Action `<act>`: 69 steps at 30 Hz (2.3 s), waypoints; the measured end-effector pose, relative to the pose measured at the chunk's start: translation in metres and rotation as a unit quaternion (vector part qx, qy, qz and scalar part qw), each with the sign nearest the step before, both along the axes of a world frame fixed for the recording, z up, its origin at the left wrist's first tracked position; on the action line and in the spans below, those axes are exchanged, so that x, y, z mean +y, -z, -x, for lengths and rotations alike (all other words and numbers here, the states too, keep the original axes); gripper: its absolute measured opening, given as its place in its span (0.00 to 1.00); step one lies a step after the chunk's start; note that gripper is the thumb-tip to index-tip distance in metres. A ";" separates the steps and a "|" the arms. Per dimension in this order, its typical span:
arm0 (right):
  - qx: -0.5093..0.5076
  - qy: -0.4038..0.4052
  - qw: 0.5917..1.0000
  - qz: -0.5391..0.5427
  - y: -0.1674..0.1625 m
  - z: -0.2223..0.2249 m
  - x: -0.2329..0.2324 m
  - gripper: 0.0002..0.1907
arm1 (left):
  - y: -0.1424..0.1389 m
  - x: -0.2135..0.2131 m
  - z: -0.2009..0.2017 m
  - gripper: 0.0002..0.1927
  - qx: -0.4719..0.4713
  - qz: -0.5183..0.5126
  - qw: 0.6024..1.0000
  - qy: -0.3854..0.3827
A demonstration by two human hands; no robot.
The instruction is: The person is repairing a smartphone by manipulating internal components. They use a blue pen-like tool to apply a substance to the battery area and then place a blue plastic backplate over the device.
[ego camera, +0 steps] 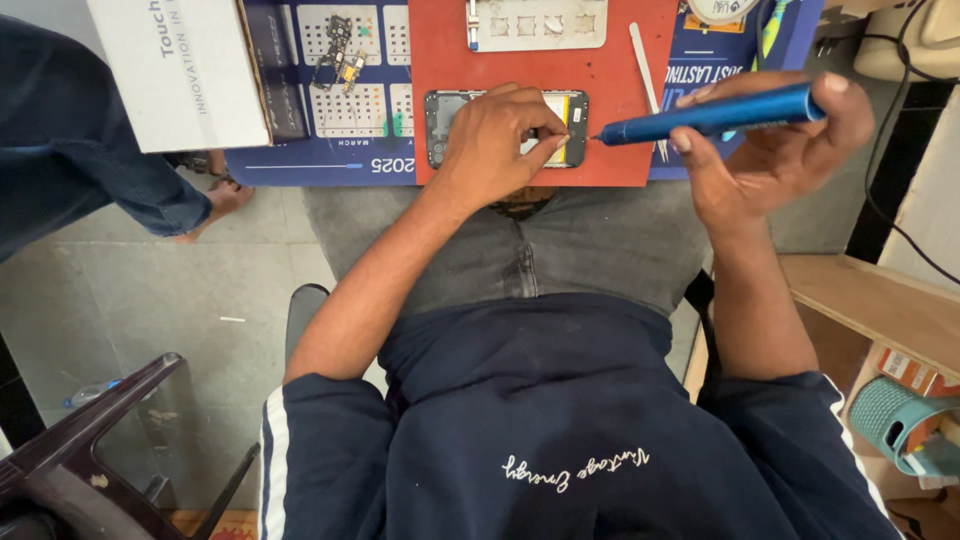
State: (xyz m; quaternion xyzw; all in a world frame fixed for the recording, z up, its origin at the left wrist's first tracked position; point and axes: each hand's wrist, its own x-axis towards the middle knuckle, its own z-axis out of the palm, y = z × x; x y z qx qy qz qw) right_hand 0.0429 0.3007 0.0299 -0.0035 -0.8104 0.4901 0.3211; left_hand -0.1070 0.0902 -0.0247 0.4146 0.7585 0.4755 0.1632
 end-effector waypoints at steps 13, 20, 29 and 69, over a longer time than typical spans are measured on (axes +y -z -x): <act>-0.019 0.004 0.999 -0.037 0.008 0.004 0.001 0.46 | 0.001 0.000 0.000 0.03 0.009 -0.003 1.000 0.004; -0.017 0.003 0.999 -0.032 0.011 0.004 0.000 0.46 | 0.002 -0.001 0.000 0.03 0.004 -0.007 1.000 0.006; -0.028 0.039 0.999 0.024 0.012 -0.006 -0.004 0.46 | 0.003 0.000 -0.004 0.05 0.068 -0.011 0.998 0.015; -0.011 -0.007 0.999 0.043 0.014 0.003 -0.008 0.44 | 0.011 0.001 -0.005 0.07 0.058 -0.019 0.998 0.008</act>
